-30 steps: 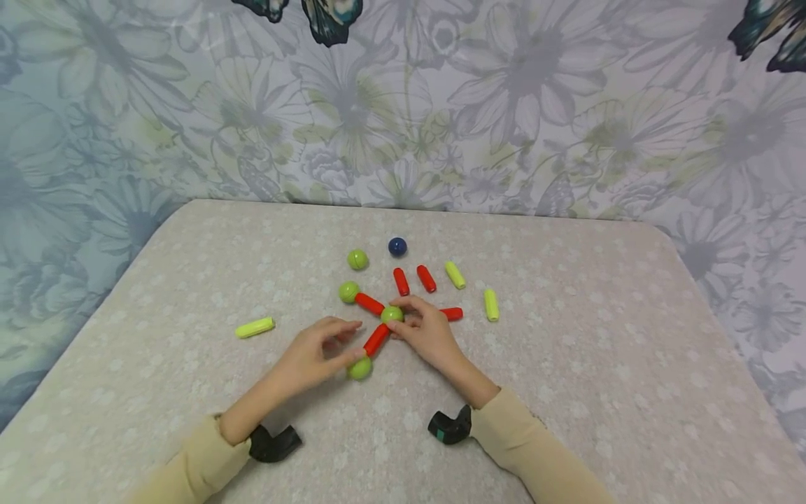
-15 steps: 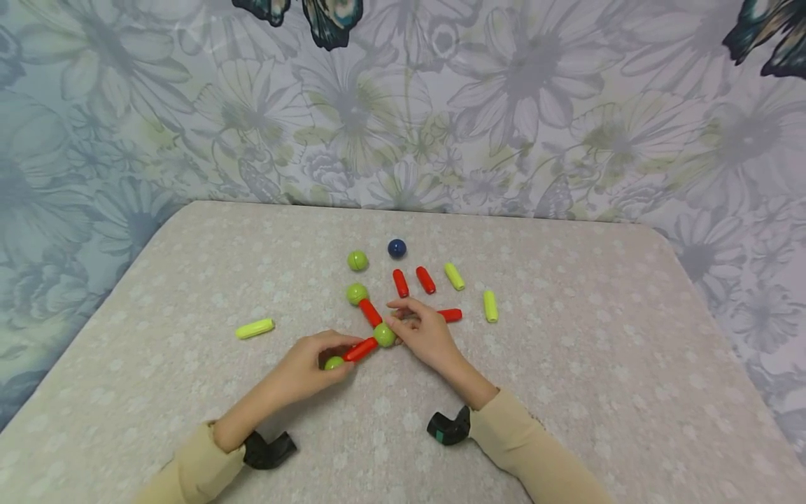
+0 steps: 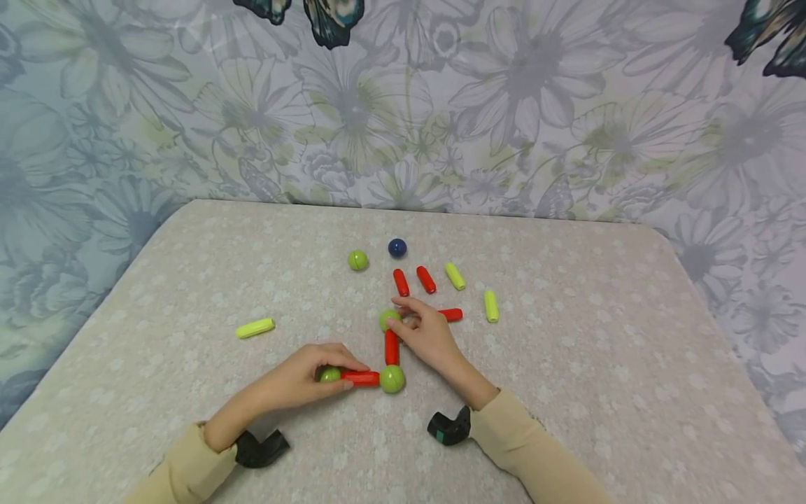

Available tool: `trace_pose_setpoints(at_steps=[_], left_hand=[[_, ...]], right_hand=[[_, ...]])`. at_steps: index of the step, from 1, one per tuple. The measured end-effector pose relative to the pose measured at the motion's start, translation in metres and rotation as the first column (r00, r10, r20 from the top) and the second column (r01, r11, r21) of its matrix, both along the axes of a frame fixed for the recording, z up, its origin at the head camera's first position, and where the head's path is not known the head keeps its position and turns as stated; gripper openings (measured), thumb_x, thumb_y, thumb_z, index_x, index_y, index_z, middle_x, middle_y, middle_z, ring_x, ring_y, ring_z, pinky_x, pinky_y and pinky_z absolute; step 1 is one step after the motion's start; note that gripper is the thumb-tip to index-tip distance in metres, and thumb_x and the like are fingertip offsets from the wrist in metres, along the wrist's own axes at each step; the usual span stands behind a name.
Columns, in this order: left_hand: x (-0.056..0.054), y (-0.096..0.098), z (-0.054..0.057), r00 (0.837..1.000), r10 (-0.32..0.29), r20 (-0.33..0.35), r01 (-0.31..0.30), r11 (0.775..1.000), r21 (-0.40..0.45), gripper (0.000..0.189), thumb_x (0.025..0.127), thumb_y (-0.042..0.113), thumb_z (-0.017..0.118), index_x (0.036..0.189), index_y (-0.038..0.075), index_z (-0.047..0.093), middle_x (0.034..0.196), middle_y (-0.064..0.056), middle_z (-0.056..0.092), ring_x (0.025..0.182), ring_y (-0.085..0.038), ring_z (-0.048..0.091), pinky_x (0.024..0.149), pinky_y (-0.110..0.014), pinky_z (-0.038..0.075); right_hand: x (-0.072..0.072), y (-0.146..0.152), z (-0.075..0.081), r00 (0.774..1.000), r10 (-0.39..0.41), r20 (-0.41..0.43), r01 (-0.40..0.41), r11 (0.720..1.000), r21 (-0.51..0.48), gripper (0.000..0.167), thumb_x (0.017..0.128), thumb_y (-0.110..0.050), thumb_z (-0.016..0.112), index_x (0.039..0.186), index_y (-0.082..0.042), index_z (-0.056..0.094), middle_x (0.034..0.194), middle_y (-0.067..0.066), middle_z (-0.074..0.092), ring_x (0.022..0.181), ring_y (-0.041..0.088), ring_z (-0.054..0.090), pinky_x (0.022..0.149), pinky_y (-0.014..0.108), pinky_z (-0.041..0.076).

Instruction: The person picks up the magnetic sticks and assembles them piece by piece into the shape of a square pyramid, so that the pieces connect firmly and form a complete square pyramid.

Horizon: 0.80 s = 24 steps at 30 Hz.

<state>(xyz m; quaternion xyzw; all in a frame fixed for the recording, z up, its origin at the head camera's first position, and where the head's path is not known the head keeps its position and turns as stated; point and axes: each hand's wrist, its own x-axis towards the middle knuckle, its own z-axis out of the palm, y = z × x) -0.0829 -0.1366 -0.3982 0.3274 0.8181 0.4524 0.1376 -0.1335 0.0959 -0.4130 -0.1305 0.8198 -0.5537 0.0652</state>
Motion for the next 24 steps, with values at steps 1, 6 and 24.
trace_pose_setpoints(at_steps=[1, 6, 24], left_hand=[[0.0, 0.0, 0.0, 1.0, -0.013, 0.004, 0.013, 1.0, 0.0, 0.024, 0.086, 0.008, 0.068, 0.11, 0.012, 0.07, 0.098, 0.007, 0.064, 0.088, -0.01, 0.057, 0.076, -0.029, 0.047], [-0.001, 0.0, 0.0, 0.999, -0.031, 0.021, 0.031, 0.999, -0.009, 0.024, 0.087, 0.008, 0.067, 0.111, 0.011, 0.07, 0.099, 0.007, 0.064, 0.088, -0.01, 0.057, 0.076, -0.029, 0.047], [-0.099, 0.006, 0.012, 0.992, 0.109, -0.059, -0.104, 0.991, 0.082, 0.034, 0.091, 0.0, 0.06, 0.125, 0.001, 0.058, 0.127, -0.01, 0.054, 0.116, -0.025, 0.05, 0.094, -0.042, 0.04]], right_hand=[[0.0, 0.0, 0.0, 1.0, -0.002, -0.006, 0.002, 1.0, 0.013, 0.04, 0.087, -0.015, 0.069, 0.124, -0.005, 0.06, 0.104, 0.008, 0.061, 0.056, 0.015, 0.053, 0.05, 0.023, 0.042], [0.001, 0.0, 0.001, 1.0, 0.008, -0.022, -0.007, 0.998, 0.055, 0.034, 0.085, -0.017, 0.072, 0.116, -0.006, 0.065, 0.078, 0.004, 0.062, 0.055, 0.013, 0.049, 0.048, 0.022, 0.036], [0.004, 0.005, -0.002, 0.999, -0.022, -0.037, 0.025, 0.997, 0.068, 0.029, 0.084, -0.017, 0.073, 0.11, -0.007, 0.067, 0.066, 0.0, 0.056, 0.056, 0.015, 0.05, 0.05, 0.023, 0.036]])
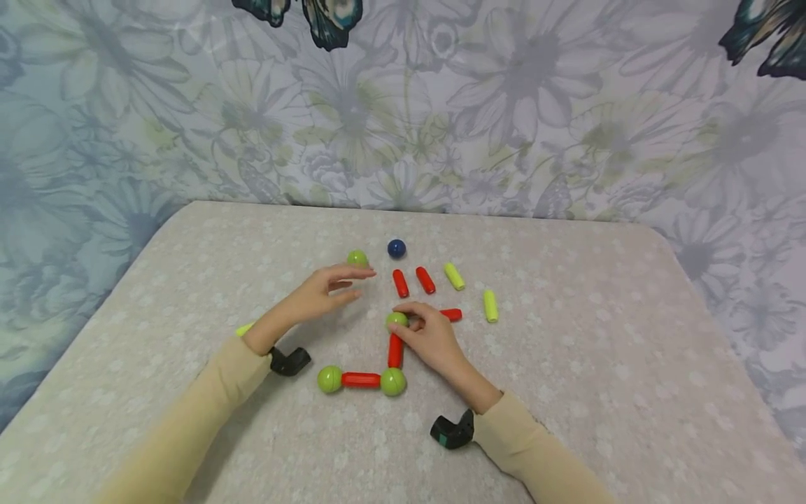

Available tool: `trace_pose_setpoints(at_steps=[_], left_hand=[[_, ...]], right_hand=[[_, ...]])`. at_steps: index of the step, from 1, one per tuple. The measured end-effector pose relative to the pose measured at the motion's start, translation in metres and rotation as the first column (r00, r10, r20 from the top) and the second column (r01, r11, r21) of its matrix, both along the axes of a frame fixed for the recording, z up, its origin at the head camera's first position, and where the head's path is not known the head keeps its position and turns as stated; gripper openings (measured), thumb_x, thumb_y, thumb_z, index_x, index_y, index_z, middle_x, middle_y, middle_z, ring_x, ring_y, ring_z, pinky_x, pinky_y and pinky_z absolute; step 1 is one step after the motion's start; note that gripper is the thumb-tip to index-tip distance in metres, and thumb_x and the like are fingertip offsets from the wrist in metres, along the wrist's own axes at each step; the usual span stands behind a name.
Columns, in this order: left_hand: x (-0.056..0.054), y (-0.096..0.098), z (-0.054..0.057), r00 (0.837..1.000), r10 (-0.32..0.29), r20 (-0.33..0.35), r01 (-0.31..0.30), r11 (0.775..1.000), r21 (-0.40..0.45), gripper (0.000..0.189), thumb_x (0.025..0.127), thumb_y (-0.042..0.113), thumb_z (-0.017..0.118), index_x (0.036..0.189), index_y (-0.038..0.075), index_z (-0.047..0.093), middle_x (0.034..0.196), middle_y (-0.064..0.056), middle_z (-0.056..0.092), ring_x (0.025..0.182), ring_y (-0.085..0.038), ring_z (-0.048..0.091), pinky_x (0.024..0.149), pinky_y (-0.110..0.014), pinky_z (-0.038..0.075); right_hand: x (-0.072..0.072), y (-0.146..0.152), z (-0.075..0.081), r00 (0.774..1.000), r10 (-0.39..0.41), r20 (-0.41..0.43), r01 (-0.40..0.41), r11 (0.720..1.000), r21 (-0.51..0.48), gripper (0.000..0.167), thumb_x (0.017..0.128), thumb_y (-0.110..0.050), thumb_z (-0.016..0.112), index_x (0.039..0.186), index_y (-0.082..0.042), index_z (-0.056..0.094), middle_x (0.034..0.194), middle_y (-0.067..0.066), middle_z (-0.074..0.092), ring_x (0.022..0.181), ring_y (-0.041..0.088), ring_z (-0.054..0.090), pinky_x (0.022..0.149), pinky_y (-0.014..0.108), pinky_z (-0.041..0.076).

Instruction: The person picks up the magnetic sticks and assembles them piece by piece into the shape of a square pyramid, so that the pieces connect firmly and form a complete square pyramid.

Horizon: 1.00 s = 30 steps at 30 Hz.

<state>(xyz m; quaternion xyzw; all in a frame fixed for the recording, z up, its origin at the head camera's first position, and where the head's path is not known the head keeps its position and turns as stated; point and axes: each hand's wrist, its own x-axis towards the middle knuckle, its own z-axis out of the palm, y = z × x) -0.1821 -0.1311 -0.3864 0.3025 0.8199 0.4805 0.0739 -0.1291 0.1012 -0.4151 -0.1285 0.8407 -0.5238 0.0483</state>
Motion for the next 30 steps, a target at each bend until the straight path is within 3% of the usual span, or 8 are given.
trace_pose_setpoints(at_steps=[2, 5, 10, 15, 23, 30], left_hand=[[-0.018, 0.009, -0.004, 0.999, -0.021, -0.027, 0.02, 0.999, -0.03, 0.037, 0.089, -0.005, 0.058, 0.126, -0.001, 0.057, 0.13, -0.012, 0.053, 0.119, -0.026, 0.048, 0.094, -0.042, 0.04], [-0.035, 0.022, -0.009, 0.996, -0.078, -0.04, 0.075, 0.994, -0.076, 0.037, 0.089, -0.006, 0.059, 0.126, -0.002, 0.056, 0.129, -0.012, 0.053, 0.118, -0.025, 0.047, 0.094, -0.039, 0.041], [-0.046, 0.035, -0.012, 0.99, -0.129, -0.05, 0.122, 0.984, -0.134, 0.035, 0.087, -0.004, 0.062, 0.123, -0.002, 0.059, 0.125, -0.012, 0.057, 0.118, -0.023, 0.048, 0.098, -0.034, 0.036], [-0.045, 0.037, -0.014, 0.99, -0.114, -0.084, 0.098, 0.98, -0.171, 0.029, 0.084, -0.003, 0.067, 0.113, -0.004, 0.065, 0.113, -0.012, 0.062, 0.108, -0.024, 0.054, 0.093, -0.031, 0.04], [-0.037, 0.036, -0.016, 0.988, 0.019, -0.152, -0.058, 0.965, -0.257, 0.018, 0.08, 0.007, 0.075, 0.096, 0.004, 0.07, 0.087, -0.003, 0.062, 0.076, -0.016, 0.054, 0.069, -0.027, 0.044], [-0.018, 0.018, -0.019, 0.996, 0.074, -0.057, -0.084, 0.971, -0.224, 0.018, 0.081, 0.011, 0.075, 0.097, 0.004, 0.07, 0.081, 0.0, 0.061, 0.069, -0.013, 0.051, 0.064, -0.027, 0.043]], right_hand=[[0.001, 0.0, -0.001, 1.0, 0.005, 0.006, -0.005, 1.0, -0.003, 0.029, 0.083, -0.017, 0.073, 0.11, -0.007, 0.067, 0.066, 0.001, 0.056, 0.056, 0.015, 0.05, 0.051, 0.023, 0.037], [0.002, -0.001, -0.002, 1.0, 0.01, 0.011, -0.009, 1.0, -0.016, 0.029, 0.084, -0.017, 0.073, 0.11, -0.007, 0.067, 0.068, 0.001, 0.057, 0.057, 0.015, 0.051, 0.051, 0.023, 0.038], [0.002, -0.002, -0.004, 1.0, 0.011, -0.007, -0.011, 1.0, -0.029, 0.029, 0.084, -0.016, 0.073, 0.111, -0.006, 0.066, 0.069, 0.0, 0.059, 0.057, 0.014, 0.051, 0.051, 0.023, 0.039], [0.001, -0.002, -0.004, 1.0, 0.016, -0.025, -0.017, 0.999, -0.029, 0.029, 0.084, -0.016, 0.072, 0.11, -0.005, 0.066, 0.067, 0.0, 0.058, 0.056, 0.013, 0.05, 0.05, 0.022, 0.038], [0.0, 0.0, -0.003, 0.999, 0.014, -0.031, -0.014, 1.0, -0.016, 0.029, 0.084, -0.016, 0.072, 0.11, -0.005, 0.066, 0.067, 0.0, 0.056, 0.055, 0.014, 0.049, 0.049, 0.022, 0.036], [0.0, 0.001, 0.0, 1.0, 0.01, -0.02, -0.01, 1.0, 0.001, 0.03, 0.085, -0.017, 0.072, 0.111, -0.006, 0.066, 0.066, 0.0, 0.056, 0.056, 0.014, 0.049, 0.049, 0.023, 0.036]])
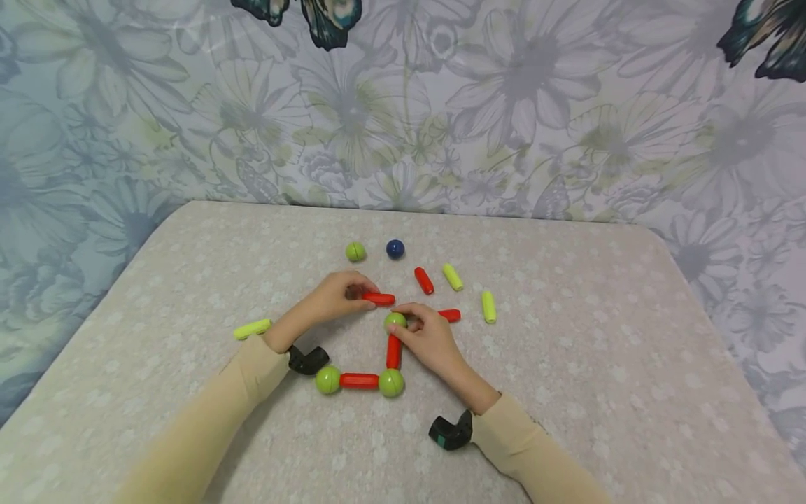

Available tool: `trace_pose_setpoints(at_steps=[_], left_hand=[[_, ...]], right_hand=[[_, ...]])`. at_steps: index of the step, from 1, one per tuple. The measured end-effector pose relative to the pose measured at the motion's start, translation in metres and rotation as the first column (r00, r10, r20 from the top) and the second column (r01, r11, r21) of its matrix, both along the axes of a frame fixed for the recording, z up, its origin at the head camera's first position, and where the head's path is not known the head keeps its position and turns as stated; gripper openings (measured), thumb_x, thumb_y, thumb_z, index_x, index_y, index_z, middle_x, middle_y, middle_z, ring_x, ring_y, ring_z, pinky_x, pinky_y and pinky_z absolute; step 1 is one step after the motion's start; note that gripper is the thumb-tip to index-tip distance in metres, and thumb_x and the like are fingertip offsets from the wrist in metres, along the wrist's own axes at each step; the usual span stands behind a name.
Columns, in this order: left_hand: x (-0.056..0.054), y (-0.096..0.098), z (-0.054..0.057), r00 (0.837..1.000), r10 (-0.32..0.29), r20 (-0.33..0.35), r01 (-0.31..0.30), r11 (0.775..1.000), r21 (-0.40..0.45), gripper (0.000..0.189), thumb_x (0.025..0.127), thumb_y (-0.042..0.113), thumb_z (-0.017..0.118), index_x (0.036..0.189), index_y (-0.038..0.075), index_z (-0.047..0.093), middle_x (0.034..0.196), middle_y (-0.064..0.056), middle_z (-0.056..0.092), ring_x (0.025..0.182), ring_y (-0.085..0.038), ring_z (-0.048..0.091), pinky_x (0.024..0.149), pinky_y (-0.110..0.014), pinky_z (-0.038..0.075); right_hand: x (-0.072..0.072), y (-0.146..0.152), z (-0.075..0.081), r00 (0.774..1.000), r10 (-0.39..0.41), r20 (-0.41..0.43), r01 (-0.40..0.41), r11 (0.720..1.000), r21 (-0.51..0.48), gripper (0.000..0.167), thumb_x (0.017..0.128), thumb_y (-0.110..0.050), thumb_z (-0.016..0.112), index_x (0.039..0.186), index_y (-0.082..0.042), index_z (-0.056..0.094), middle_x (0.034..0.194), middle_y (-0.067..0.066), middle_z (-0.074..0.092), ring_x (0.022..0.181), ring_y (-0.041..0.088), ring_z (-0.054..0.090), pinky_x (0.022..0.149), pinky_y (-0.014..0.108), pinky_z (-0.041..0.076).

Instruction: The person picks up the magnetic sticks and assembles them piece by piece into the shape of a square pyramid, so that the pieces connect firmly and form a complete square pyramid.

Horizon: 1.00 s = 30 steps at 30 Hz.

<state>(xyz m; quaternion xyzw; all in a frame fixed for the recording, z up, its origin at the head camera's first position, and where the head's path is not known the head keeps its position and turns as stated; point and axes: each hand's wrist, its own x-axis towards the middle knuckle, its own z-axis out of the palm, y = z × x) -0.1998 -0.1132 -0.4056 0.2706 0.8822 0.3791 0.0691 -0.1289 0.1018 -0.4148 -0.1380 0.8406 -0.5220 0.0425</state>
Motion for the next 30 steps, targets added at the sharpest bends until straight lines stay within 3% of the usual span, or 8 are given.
trace_pose_setpoints(at_steps=[7, 12, 18, 27, 30], left_hand=[[0.027, -0.023, 0.002, 0.999, 0.003, 0.039, -0.004, 0.999, 0.048, 0.017, 0.081, 0.011, 0.075, 0.097, 0.007, 0.07, 0.079, 0.003, 0.058, 0.07, -0.014, 0.049, 0.063, -0.028, 0.042], [0.038, -0.025, 0.003, 0.999, -0.008, 0.042, 0.006, 0.999, 0.053, 0.018, 0.081, 0.011, 0.075, 0.098, 0.008, 0.07, 0.08, 0.004, 0.058, 0.07, -0.014, 0.05, 0.063, -0.028, 0.043], [0.043, -0.018, 0.005, 0.998, -0.052, 0.025, 0.05, 0.997, 0.055, 0.016, 0.082, 0.01, 0.074, 0.097, 0.006, 0.07, 0.079, 0.003, 0.058, 0.07, -0.013, 0.051, 0.064, -0.027, 0.045], [0.041, -0.019, 0.005, 0.998, -0.055, 0.043, 0.051, 0.996, 0.079, 0.016, 0.084, 0.011, 0.072, 0.099, 0.007, 0.071, 0.083, 0.004, 0.06, 0.072, -0.013, 0.052, 0.065, -0.028, 0.045], [0.036, -0.022, 0.008, 0.999, -0.03, 0.035, 0.026, 0.994, 0.103, 0.016, 0.086, 0.011, 0.069, 0.102, 0.005, 0.07, 0.087, 0.002, 0.062, 0.076, -0.014, 0.055, 0.068, -0.029, 0.047]], right_hand=[[-0.001, 0.0, -0.001, 1.0, -0.014, 0.02, 0.014, 1.0, 0.027, 0.03, 0.085, -0.02, 0.072, 0.112, -0.008, 0.066, 0.064, 0.0, 0.055, 0.055, 0.014, 0.049, 0.05, 0.023, 0.036], [-0.001, 0.0, -0.002, 1.0, -0.018, 0.022, 0.018, 0.999, 0.028, 0.03, 0.085, -0.019, 0.072, 0.111, -0.008, 0.066, 0.064, 0.0, 0.055, 0.055, 0.014, 0.048, 0.05, 0.023, 0.036], [0.0, -0.002, 0.0, 1.0, -0.009, 0.018, 0.009, 1.0, 0.018, 0.03, 0.085, -0.019, 0.071, 0.112, -0.007, 0.066, 0.064, 0.001, 0.055, 0.054, 0.014, 0.048, 0.049, 0.023, 0.035], [-0.001, -0.002, -0.001, 1.0, -0.005, 0.005, 0.005, 1.0, 0.013, 0.029, 0.085, -0.018, 0.071, 0.112, -0.007, 0.066, 0.064, 0.0, 0.055, 0.055, 0.015, 0.048, 0.049, 0.023, 0.035], [-0.001, -0.001, -0.002, 1.0, -0.005, 0.001, 0.004, 1.0, 0.014, 0.029, 0.085, -0.018, 0.071, 0.111, -0.006, 0.066, 0.064, 0.0, 0.055, 0.054, 0.015, 0.048, 0.049, 0.023, 0.035]])
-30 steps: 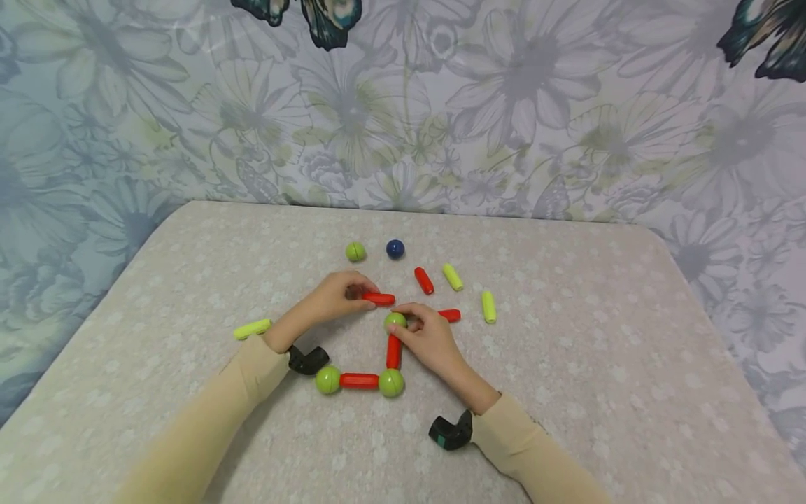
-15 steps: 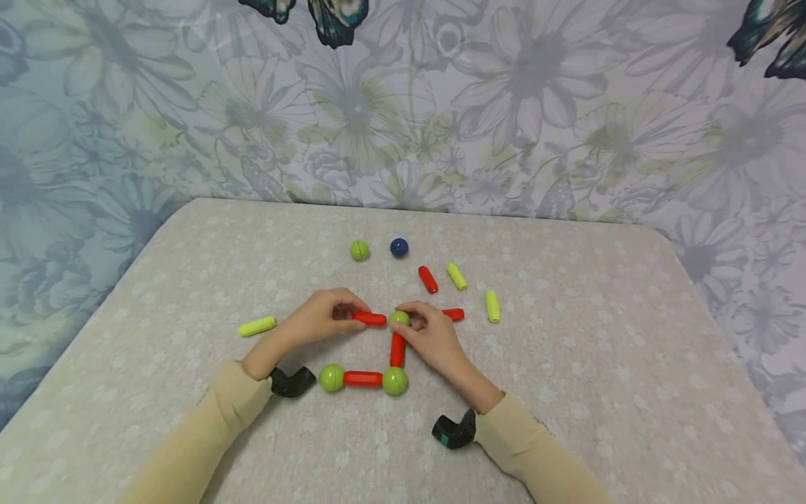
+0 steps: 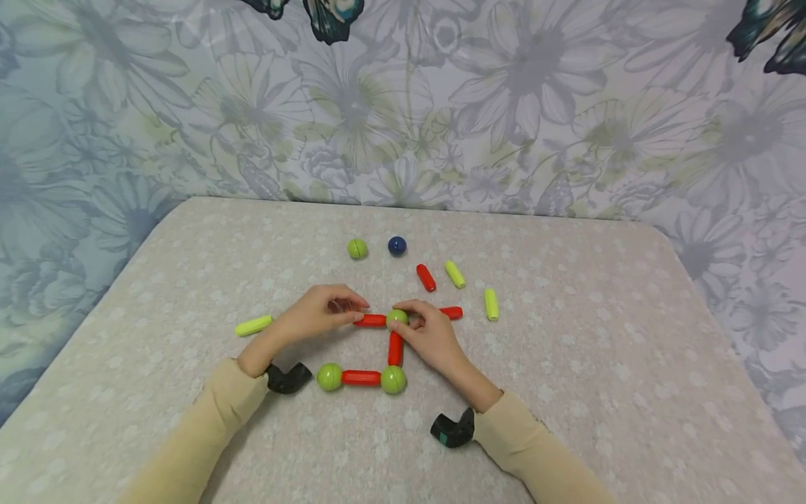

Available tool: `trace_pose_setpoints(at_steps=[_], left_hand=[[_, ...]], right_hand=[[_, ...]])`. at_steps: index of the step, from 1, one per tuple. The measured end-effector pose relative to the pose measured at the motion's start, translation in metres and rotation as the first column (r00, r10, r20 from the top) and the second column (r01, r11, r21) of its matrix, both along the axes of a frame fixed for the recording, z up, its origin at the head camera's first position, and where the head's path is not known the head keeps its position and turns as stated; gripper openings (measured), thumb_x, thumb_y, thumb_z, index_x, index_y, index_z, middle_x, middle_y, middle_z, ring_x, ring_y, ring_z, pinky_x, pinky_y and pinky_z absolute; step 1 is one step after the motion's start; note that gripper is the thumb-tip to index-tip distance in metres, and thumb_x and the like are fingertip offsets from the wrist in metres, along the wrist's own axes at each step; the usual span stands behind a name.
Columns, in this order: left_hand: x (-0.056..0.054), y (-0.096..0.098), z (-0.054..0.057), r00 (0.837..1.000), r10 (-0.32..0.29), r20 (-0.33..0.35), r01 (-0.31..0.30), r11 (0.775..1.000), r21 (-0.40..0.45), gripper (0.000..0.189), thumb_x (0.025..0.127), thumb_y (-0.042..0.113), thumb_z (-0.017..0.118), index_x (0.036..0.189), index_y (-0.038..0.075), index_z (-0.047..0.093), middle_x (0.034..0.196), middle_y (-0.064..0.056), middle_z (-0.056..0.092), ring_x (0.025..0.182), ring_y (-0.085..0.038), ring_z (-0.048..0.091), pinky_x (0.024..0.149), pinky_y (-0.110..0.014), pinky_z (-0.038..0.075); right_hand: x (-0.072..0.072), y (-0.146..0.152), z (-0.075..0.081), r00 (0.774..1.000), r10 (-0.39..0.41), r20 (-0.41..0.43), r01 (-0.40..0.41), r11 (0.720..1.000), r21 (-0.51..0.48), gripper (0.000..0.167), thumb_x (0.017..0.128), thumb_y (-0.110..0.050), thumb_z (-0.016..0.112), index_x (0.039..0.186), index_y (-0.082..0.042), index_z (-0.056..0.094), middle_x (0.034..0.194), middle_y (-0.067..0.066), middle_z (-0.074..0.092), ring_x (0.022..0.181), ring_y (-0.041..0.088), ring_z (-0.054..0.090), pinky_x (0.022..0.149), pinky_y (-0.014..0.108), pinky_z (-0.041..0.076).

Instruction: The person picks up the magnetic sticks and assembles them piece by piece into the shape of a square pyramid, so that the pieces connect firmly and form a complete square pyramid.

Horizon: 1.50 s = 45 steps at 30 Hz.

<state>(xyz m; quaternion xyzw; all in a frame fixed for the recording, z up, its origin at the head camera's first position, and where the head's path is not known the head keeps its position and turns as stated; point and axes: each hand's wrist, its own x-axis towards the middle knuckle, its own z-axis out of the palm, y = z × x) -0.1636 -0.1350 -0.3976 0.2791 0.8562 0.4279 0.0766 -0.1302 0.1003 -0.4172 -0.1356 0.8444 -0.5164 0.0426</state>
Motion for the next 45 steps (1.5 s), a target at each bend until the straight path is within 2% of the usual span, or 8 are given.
trace_pose_setpoints(at_steps=[4, 7, 10, 16, 24, 31, 37, 45], left_hand=[[-0.012, -0.002, 0.009, 0.991, 0.13, -0.04, -0.126, 0.989, 0.083, 0.027, 0.088, 0.008, 0.066, 0.114, 0.001, 0.065, 0.099, -0.01, 0.063, 0.084, -0.02, 0.059, 0.072, -0.035, 0.049], [-0.026, -0.002, 0.013, 0.962, 0.271, -0.036, -0.263, 0.954, 0.146, 0.041, 0.088, 0.006, 0.066, 0.127, 0.003, 0.055, 0.115, -0.017, 0.056, 0.095, -0.026, 0.057, 0.077, -0.039, 0.048], [-0.044, -0.001, 0.011, 0.933, 0.359, -0.006, -0.354, 0.924, 0.146, 0.052, 0.088, 0.009, 0.066, 0.136, 0.005, 0.046, 0.129, -0.019, 0.045, 0.109, -0.031, 0.051, 0.084, -0.043, 0.045], [-0.073, 0.002, 0.004, 0.928, 0.365, 0.079, -0.368, 0.93, 0.026, 0.063, 0.088, 0.012, 0.067, 0.142, 0.004, 0.038, 0.139, -0.02, 0.037, 0.121, -0.034, 0.042, 0.095, -0.045, 0.038], [-0.085, 0.007, -0.003, 0.935, 0.35, 0.053, -0.347, 0.936, -0.065, 0.046, 0.087, 0.007, 0.067, 0.13, 0.004, 0.053, 0.119, -0.017, 0.056, 0.101, -0.028, 0.052, 0.083, -0.038, 0.044], [-0.072, 0.002, 0.001, 0.947, 0.321, 0.009, -0.319, 0.944, -0.084, 0.033, 0.084, 0.007, 0.07, 0.115, 0.0, 0.061, 0.111, -0.016, 0.059, 0.096, -0.029, 0.057, 0.081, -0.037, 0.047], [-0.037, -0.016, 0.009, 0.957, 0.279, 0.079, -0.276, 0.96, -0.045, 0.034, 0.084, 0.01, 0.071, 0.116, 0.001, 0.061, 0.11, -0.016, 0.06, 0.096, -0.031, 0.06, 0.078, -0.039, 0.049], [0.006, -0.032, 0.004, 0.979, 0.176, 0.102, -0.176, 0.984, -0.005, 0.035, 0.083, 0.011, 0.073, 0.114, 0.0, 0.063, 0.102, -0.008, 0.064, 0.09, -0.023, 0.059, 0.079, -0.038, 0.048]], right_hand=[[0.0, 0.001, 0.0, 1.0, -0.004, 0.0, 0.004, 1.0, -0.003, 0.029, 0.085, -0.017, 0.072, 0.111, -0.006, 0.066, 0.065, 0.001, 0.055, 0.055, 0.015, 0.048, 0.049, 0.023, 0.035], [0.0, 0.001, 0.0, 1.0, -0.003, 0.008, 0.003, 1.0, -0.007, 0.029, 0.085, -0.016, 0.072, 0.111, -0.007, 0.066, 0.067, 0.0, 0.055, 0.055, 0.014, 0.048, 0.049, 0.022, 0.035], [0.0, 0.001, 0.0, 1.0, -0.008, 0.01, 0.008, 1.0, -0.008, 0.028, 0.084, -0.016, 0.072, 0.111, -0.007, 0.066, 0.066, 0.001, 0.055, 0.055, 0.014, 0.048, 0.049, 0.022, 0.035], [0.001, 0.0, 0.0, 1.0, 0.001, 0.018, -0.001, 1.0, -0.019, 0.029, 0.084, -0.016, 0.072, 0.111, -0.007, 0.066, 0.071, 0.001, 0.057, 0.057, 0.014, 0.049, 0.05, 0.022, 0.036], [0.001, -0.002, -0.001, 1.0, -0.009, 0.019, 0.009, 1.0, -0.019, 0.028, 0.084, -0.015, 0.073, 0.11, -0.007, 0.066, 0.073, 0.0, 0.056, 0.057, 0.014, 0.05, 0.05, 0.022, 0.036], [-0.001, 0.0, -0.002, 1.0, -0.008, 0.011, 0.008, 1.0, -0.011, 0.028, 0.084, -0.017, 0.072, 0.11, -0.007, 0.066, 0.07, 0.0, 0.056, 0.056, 0.014, 0.049, 0.05, 0.022, 0.036], [-0.002, 0.0, -0.002, 1.0, -0.002, 0.015, 0.002, 1.0, -0.009, 0.028, 0.084, -0.018, 0.072, 0.11, -0.008, 0.066, 0.071, 0.0, 0.057, 0.057, 0.014, 0.05, 0.05, 0.023, 0.036], [-0.001, 0.001, -0.004, 1.0, -0.014, 0.006, 0.014, 1.0, -0.004, 0.027, 0.085, -0.018, 0.072, 0.11, -0.009, 0.066, 0.073, -0.001, 0.058, 0.058, 0.014, 0.051, 0.05, 0.023, 0.037]])
